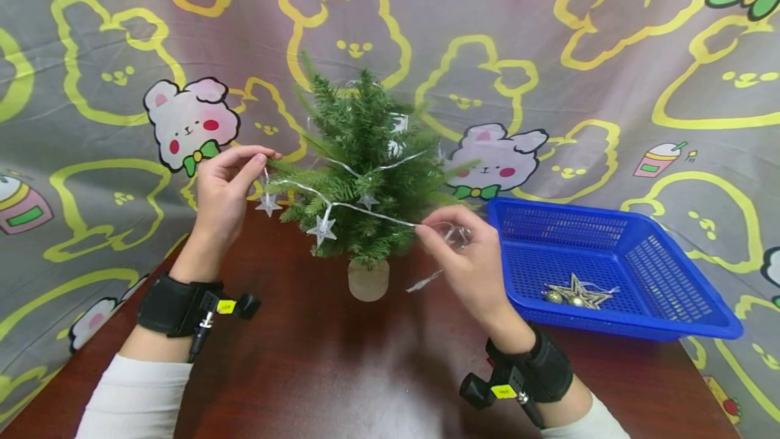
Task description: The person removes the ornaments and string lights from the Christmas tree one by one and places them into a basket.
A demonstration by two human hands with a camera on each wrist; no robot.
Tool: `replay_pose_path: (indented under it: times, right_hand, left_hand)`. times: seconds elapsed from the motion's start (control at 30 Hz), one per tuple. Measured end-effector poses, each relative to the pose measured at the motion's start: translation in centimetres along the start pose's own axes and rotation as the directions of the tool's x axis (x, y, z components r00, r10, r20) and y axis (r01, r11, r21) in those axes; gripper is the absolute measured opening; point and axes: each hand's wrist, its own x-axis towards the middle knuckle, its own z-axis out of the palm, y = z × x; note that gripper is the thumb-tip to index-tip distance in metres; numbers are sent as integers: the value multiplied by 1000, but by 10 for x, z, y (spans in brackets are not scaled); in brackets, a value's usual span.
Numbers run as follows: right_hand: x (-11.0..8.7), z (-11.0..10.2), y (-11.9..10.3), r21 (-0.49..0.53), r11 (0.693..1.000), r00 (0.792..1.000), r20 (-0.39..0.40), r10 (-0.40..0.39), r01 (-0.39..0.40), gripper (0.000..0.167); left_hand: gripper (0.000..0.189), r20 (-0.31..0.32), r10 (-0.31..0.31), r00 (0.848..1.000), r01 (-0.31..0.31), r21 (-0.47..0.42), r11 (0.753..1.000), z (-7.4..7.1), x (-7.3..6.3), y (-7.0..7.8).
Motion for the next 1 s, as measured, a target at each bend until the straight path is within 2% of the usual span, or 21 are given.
replay_pose_path:
  times: [0.13,0.27,0.47,0.63,0.73,0.87,1.0]
  right_hand:
    - [1,-3,2,4,1000,1000,-13,-5,5,6]
    - [2,-6,4,44,999,1000,-9,11,-10,6]
    - [4,-8,3,187,978,995,28,92,-96,12]
    - [4,-11,2,358,920,986,105,130,-159,6]
    - [5,-10,2,453,874,983,125,134,-177,12]
    - [6,-9,2,528,830,982,133,131,-182,16]
    - [7,-9,1,562,803,979,157,129,-196,17]
  left_hand:
    - [17,-4,36,999,-35,44,998,3,-5,3]
    - [15,-14,75,997,-75,42,996,6,-9,6]
    - [14,5,154,988,-154,36,987,10,-14,9]
    - [13,11,185,983,-185,40,982,12,-19,12]
    - [12,22,202,979,-203,35,979,14,-23,14]
    - [12,34,222,975,-223,47,974,15,-26,17]
    - [13,40,231,972,-233,37,972,17,-28,18]
